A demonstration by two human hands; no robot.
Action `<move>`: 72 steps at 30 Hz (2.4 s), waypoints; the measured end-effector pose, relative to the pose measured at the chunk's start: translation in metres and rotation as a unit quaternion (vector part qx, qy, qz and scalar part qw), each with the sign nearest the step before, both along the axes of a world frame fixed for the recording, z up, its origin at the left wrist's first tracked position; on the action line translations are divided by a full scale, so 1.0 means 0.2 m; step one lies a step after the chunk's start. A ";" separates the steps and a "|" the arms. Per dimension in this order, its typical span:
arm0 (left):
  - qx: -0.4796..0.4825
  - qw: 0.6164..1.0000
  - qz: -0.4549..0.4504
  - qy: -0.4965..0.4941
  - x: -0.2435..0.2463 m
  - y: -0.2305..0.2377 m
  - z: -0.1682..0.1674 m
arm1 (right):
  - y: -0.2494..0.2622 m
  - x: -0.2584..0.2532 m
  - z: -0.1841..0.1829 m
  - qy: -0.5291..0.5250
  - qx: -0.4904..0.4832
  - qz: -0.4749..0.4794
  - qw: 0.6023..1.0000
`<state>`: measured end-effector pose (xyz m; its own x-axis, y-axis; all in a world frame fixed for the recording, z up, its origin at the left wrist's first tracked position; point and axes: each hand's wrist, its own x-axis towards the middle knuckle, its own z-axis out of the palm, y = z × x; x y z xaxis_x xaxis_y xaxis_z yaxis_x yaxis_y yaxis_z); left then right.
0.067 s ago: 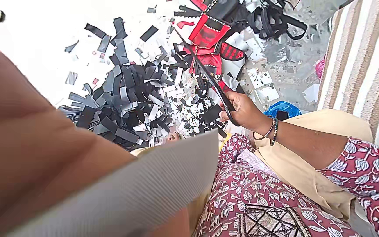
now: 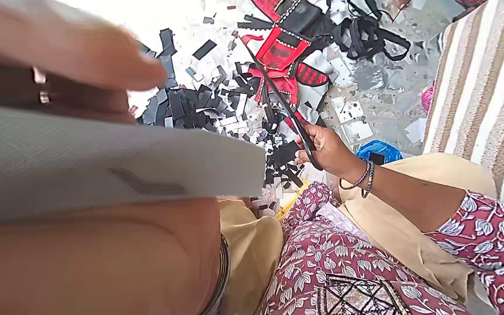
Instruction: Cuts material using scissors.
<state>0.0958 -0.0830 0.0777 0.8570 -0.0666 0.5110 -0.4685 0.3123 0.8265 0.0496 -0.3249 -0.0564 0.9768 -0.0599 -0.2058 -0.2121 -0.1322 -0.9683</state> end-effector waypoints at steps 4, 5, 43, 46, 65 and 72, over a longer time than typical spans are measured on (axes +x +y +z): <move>0.241 0.952 -0.114 0.150 0.27 -0.20 -0.18 | -0.06 0.00 0.02 -0.020 0.018 -0.001 1.000; 0.329 0.913 -0.162 0.181 0.32 -0.23 -0.25 | -0.07 0.00 0.03 -0.017 0.022 -0.002 1.000; 0.181 0.933 0.035 0.308 0.61 0.01 -0.49 | -0.05 -0.06 -0.05 0.040 0.011 0.219 0.975; 0.183 0.931 0.048 0.313 0.61 0.01 -0.49 | -0.04 -0.06 -0.05 0.044 0.001 0.225 0.973; 0.250 0.902 -0.040 0.350 0.59 -0.04 -0.52 | -0.04 -0.06 -0.04 0.036 -0.024 0.253 0.967; 0.242 0.910 -0.024 0.337 0.57 -0.05 -0.52 | -0.04 -0.06 -0.04 0.047 -0.014 0.246 0.968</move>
<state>0.2102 -0.0937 -0.0253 0.9552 -0.1886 -0.2282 0.2000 -0.1571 0.9671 0.0372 -0.3323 -0.0644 0.8653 0.4014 -0.3003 -0.2039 -0.2654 -0.9423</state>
